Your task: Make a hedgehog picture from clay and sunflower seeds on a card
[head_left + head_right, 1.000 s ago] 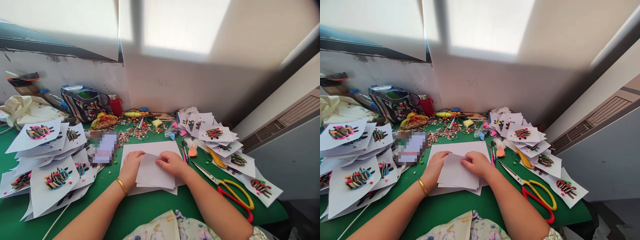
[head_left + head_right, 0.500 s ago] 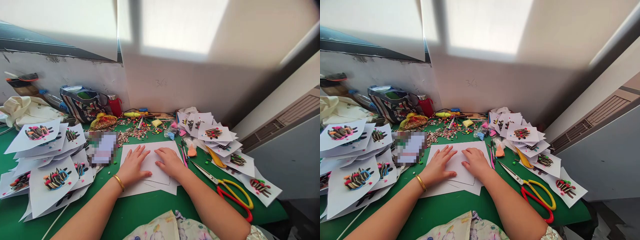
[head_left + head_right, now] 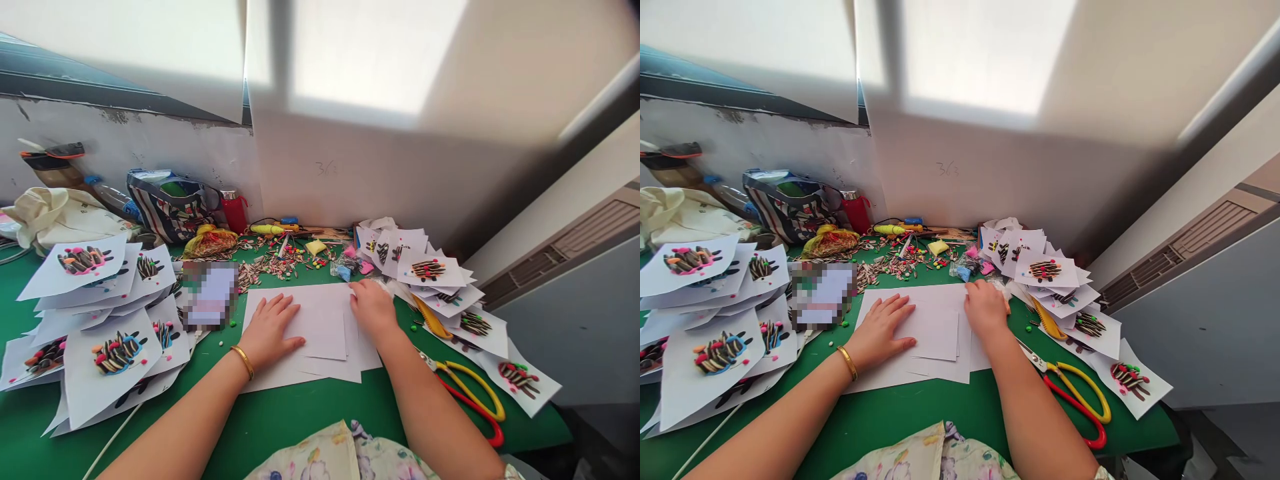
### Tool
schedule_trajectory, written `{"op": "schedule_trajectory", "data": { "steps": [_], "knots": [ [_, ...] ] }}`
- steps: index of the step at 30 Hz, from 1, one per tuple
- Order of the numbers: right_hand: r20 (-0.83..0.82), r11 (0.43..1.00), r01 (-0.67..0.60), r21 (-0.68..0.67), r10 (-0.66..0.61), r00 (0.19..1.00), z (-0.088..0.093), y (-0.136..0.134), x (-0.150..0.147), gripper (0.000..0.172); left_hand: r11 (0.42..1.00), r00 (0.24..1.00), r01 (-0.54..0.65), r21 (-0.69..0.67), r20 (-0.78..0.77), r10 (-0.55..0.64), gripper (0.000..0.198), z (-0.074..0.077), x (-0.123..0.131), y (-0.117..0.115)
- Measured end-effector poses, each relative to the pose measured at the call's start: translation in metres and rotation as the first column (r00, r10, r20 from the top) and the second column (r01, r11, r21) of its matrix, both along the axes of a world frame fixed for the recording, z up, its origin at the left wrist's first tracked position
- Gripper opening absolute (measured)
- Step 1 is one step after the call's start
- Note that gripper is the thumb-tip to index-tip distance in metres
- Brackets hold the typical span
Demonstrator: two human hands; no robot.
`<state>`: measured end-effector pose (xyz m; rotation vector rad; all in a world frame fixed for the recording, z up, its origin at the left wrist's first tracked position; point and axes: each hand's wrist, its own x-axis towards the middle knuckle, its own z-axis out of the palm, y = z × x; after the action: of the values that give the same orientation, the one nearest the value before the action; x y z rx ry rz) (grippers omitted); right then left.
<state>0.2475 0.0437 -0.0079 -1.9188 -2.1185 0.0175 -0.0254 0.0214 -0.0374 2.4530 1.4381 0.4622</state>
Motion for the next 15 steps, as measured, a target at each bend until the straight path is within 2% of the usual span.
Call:
{"op": "schedule_trajectory", "data": {
  "steps": [2, 6, 9, 12, 15],
  "knots": [
    [0.073, 0.989, 0.125, -0.08, -0.119, 0.99, 0.005, 0.003, 0.015, 0.031, 1.0, 1.0, -0.005, -0.002, -0.013, 0.005, 0.069, 0.001, 0.0, 0.0],
    [0.19, 0.933, 0.249, -0.259, -0.204, 0.96, 0.005, 0.007, 0.025, 0.038, 1.0, 0.997, -0.02, 0.001, -0.075, 0.02, 0.069, 0.003, 0.002, -0.002],
    [0.216, 0.918, 0.291, -0.271, -0.237, 0.947, 0.004, 0.01, 0.021, 0.048, 0.999, 0.994, -0.032, 0.015, -0.102, 0.033, 0.069, 0.004, 0.003, -0.003],
    [0.14, 0.929, 0.299, -0.219, -0.274, 0.952, 0.005, 0.011, 0.02, 0.056, 0.998, 0.993, -0.051, 0.036, -0.102, 0.054, 0.069, 0.003, 0.003, -0.004],
    [-0.11, 0.957, 0.23, -0.174, -0.251, 0.962, 0.003, 0.013, 0.024, 0.056, 0.996, 0.994, -0.067, 0.054, -0.082, 0.071, 0.068, 0.003, 0.004, -0.005]
  ]
}}
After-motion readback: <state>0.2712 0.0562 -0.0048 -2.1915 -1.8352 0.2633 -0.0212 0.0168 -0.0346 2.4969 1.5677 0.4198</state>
